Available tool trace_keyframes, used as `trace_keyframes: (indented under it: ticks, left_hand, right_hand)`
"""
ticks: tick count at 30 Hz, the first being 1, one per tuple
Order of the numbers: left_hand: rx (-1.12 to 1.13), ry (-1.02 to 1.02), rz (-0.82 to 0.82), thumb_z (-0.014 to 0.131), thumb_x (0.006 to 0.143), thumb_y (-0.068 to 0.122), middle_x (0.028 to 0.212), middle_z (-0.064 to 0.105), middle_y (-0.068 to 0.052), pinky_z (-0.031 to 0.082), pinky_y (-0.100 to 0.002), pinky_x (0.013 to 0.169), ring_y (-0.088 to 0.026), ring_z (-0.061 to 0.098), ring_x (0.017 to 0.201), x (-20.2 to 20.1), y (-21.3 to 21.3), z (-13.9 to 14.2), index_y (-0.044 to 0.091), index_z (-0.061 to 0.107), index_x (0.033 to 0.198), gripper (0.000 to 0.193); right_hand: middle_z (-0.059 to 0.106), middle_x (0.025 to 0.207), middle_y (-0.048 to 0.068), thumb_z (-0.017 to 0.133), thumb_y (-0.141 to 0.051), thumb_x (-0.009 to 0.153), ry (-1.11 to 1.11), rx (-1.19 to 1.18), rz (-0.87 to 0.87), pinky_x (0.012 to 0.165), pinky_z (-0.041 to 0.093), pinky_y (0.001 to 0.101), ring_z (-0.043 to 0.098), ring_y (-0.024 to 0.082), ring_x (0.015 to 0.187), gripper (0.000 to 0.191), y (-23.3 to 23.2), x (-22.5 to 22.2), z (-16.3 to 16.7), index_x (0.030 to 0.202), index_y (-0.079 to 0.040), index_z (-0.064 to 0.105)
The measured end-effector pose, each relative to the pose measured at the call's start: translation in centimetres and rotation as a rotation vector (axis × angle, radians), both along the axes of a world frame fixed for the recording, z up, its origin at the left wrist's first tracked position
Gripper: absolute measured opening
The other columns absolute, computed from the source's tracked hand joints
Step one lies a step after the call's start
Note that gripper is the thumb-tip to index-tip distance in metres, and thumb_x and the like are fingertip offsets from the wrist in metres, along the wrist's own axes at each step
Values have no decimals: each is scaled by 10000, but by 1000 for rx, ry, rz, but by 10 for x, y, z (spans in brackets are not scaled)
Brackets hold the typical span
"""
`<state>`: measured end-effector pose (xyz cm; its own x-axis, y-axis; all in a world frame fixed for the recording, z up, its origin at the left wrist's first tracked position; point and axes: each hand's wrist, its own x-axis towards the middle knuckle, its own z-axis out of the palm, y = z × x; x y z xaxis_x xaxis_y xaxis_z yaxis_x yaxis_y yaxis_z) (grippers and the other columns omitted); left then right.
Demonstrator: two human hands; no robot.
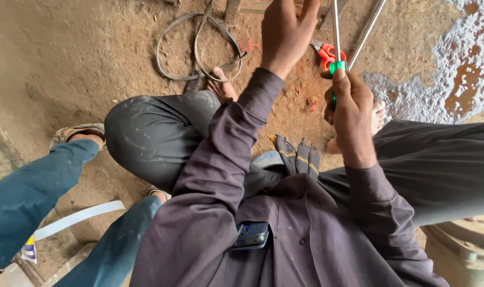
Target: The person sits on the floor and works on a large, rusty cylindrical electrical coil. They use a screwdriver to pry and adjust the copper windings at the end of the coil, then switch to pliers to pull and separate the wires. The person repeatedly manipulates the copper strands to tidy or repair the coil's end.
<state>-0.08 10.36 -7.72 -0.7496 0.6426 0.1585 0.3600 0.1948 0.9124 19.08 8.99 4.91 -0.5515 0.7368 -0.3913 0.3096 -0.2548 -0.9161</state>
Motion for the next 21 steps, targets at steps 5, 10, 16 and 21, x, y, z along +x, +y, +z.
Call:
trace_keyframes:
  ticks: [5, 10, 16, 21]
  left_hand:
    - [106, 157, 240, 604, 1023, 394, 642, 563, -2, 454, -339, 506, -152, 570, 507, 20, -10, 17, 80, 560, 941, 327]
    - [100, 175, 214, 628, 999, 320, 564, 506, -7, 413, -359, 458, -193, 541, 444, 20, -8, 30, 77, 556, 784, 332]
    - [133, 182, 181, 604, 983, 284, 531, 473, 4, 422, -344, 440, -168, 506, 411, 18, -7, 26, 97, 528, 739, 317]
    - [109, 157, 201, 623, 980, 275, 573, 488, -14, 443, -339, 493, -171, 518, 465, 23, -8, 28, 103, 525, 758, 298]
  right_hand:
    - [449, 675, -52, 527, -434, 1123, 33, 36, 22, 467, 311, 215, 378, 28, 528, 436, -3, -6, -8, 1157, -19, 656]
    - [455, 672, -50, 539, -439, 1124, 23, 62, 41, 472, 309, 214, 385, 32, 536, 444, -6, -3, -11, 1151, -14, 666]
    - [452, 657, -52, 504, -432, 1119, -71, 89, 45, 436, 310, 218, 370, 39, 498, 441, -3, -10, 3, 1138, -29, 682]
    - [528, 747, -30, 515, -384, 1107, 16, -87, 26, 473, 373, 220, 450, 51, 547, 384, -5, -31, 26, 1183, -27, 635]
